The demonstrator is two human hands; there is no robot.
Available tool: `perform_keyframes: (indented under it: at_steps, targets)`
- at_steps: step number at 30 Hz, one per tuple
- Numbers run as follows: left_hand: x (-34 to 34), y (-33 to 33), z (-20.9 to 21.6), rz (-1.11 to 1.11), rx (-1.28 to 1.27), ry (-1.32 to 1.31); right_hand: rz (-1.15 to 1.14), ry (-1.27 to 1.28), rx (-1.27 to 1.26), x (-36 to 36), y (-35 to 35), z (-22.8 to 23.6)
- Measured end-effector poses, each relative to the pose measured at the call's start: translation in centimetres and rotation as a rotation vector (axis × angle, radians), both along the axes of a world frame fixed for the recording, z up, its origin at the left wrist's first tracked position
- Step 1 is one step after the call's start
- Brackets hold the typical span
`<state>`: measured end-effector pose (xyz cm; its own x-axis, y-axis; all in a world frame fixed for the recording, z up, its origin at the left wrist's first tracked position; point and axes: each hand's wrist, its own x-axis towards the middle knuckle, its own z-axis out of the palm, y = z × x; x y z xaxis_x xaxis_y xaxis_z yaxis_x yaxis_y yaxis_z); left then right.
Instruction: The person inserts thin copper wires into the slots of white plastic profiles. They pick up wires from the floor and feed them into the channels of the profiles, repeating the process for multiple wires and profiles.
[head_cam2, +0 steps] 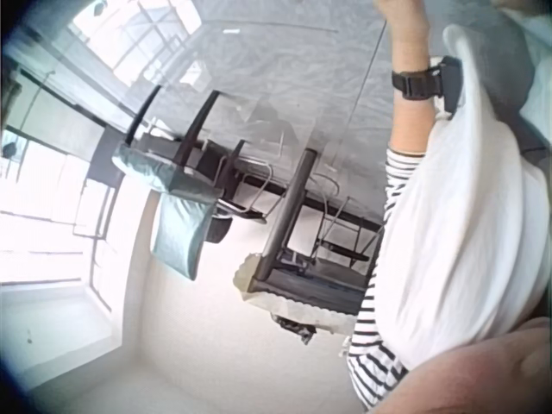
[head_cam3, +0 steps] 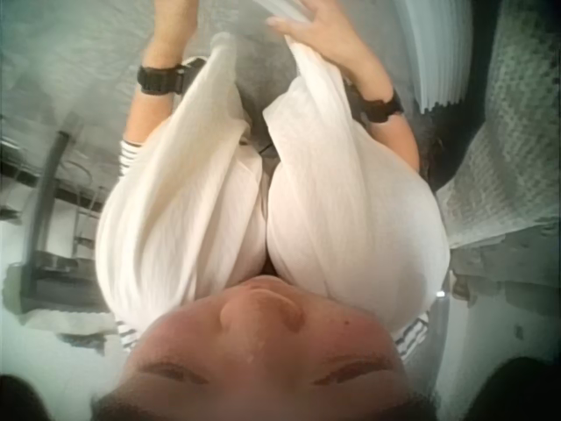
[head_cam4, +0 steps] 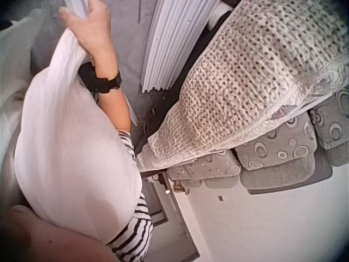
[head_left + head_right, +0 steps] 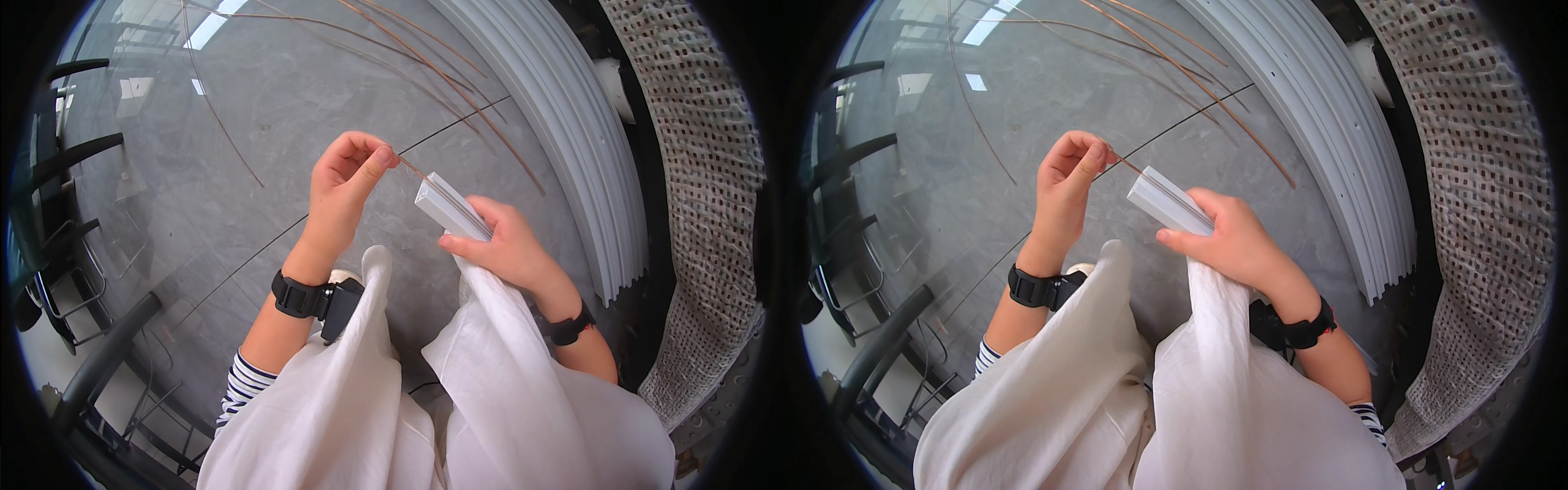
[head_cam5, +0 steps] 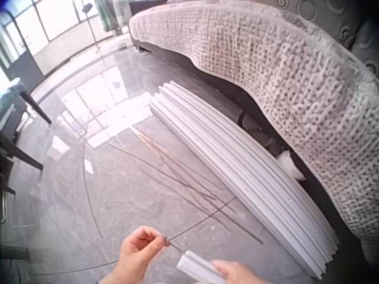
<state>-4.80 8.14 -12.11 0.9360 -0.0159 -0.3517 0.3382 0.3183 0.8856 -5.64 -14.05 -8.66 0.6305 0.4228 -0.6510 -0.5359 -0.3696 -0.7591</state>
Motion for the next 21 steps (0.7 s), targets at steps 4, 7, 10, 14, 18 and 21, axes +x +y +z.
perform_keyframes:
  at_steps: [4, 7, 10, 14, 18, 21]
  targets:
    - [0.7, 1.7, 0.1, -0.273, 0.259, -0.105, -0.01, -0.021, 0.008, 0.2, -0.2, 0.1]
    - [1.3, 1.9, 1.1, -0.38, 0.461, -0.198, 0.01, -0.047, 0.017, 0.2, -0.5, 0.1]
    - [1.7, 1.9, 2.1, -0.445, 0.534, -0.239, 0.068, -0.02, -0.016, 0.3, -0.8, 0.4]
    - [2.1, 2.1, 1.8, -0.487, 0.546, -0.237, 0.06, -0.025, -0.008, -0.1, -0.8, 0.2]
    - [2.3, 1.8, 1.3, -0.452, 0.409, -0.119, 0.052, -0.043, -0.005, -0.2, -0.9, -0.1]
    - [2.3, 2.0, 1.0, -0.426, 0.298, -0.057, 0.068, -0.046, -0.006, 0.0, -0.8, 0.0]
